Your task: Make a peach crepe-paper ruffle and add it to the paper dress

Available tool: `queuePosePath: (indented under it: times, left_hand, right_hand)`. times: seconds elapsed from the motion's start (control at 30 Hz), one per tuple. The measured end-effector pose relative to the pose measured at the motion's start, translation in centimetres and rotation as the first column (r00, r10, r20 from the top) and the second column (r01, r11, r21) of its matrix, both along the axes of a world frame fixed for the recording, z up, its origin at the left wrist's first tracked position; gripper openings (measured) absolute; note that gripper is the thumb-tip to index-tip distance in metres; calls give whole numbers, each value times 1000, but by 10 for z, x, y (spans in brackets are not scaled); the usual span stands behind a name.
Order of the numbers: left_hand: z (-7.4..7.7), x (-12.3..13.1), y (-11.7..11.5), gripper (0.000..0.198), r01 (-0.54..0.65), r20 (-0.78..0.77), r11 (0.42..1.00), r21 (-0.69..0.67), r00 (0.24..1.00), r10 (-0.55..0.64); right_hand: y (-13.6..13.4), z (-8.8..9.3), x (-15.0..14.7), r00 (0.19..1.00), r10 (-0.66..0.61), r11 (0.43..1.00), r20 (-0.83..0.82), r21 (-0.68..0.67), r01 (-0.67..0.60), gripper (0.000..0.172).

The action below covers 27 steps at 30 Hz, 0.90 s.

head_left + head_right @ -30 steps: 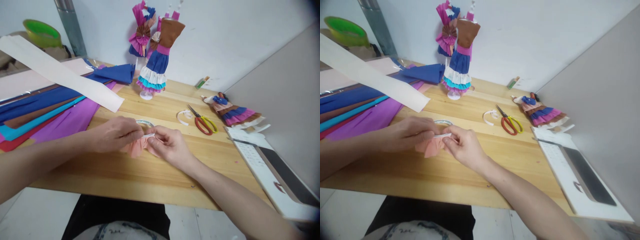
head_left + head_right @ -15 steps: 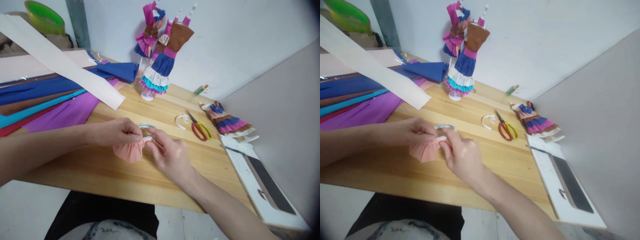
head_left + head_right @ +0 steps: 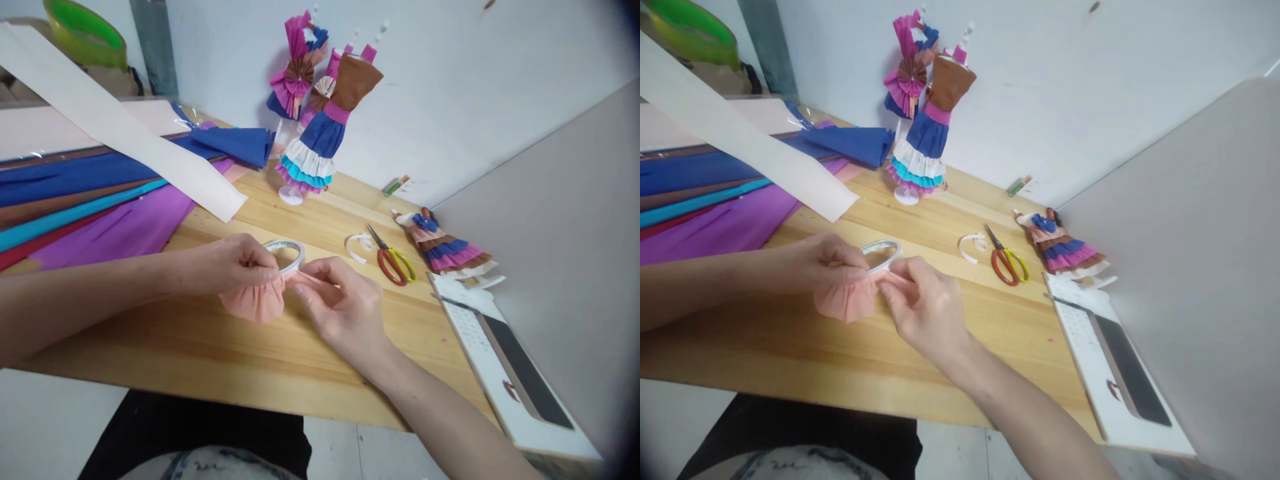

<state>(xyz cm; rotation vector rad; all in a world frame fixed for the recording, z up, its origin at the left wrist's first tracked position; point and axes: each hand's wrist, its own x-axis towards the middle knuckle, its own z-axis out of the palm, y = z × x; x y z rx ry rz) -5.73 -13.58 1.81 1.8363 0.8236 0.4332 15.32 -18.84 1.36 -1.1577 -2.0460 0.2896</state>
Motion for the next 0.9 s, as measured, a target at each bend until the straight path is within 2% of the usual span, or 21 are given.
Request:
queuePosePath:
  times: [0.23,0.43,0.6,0.77,0.9]
  left_hand:
    - [0,1,-2,34,-9,-58,999,35,998,11]
    - [2,0,-4,33,-3,-63,990,139,998,12]
    - [4,0,-6,31,-8,-90,993,117,996,19]
    - [3,3,-6,34,3,-92,958,285,995,24]
    - [1,2,-4,38,11,-88,946,324,996,19]
  right_hand:
    - [3,-2,1,1000,24,999,3,-25,-24,14]
    - [0,-1,-1,992,87,986,-87,-132,-98,14]
    - [0,-1,-3,975,35,956,-219,-277,-96,15]
    - [2,-5,-3,948,88,899,-305,-387,-208,13]
    - [7,-10,0,943,13,901,-333,-405,-155,14]
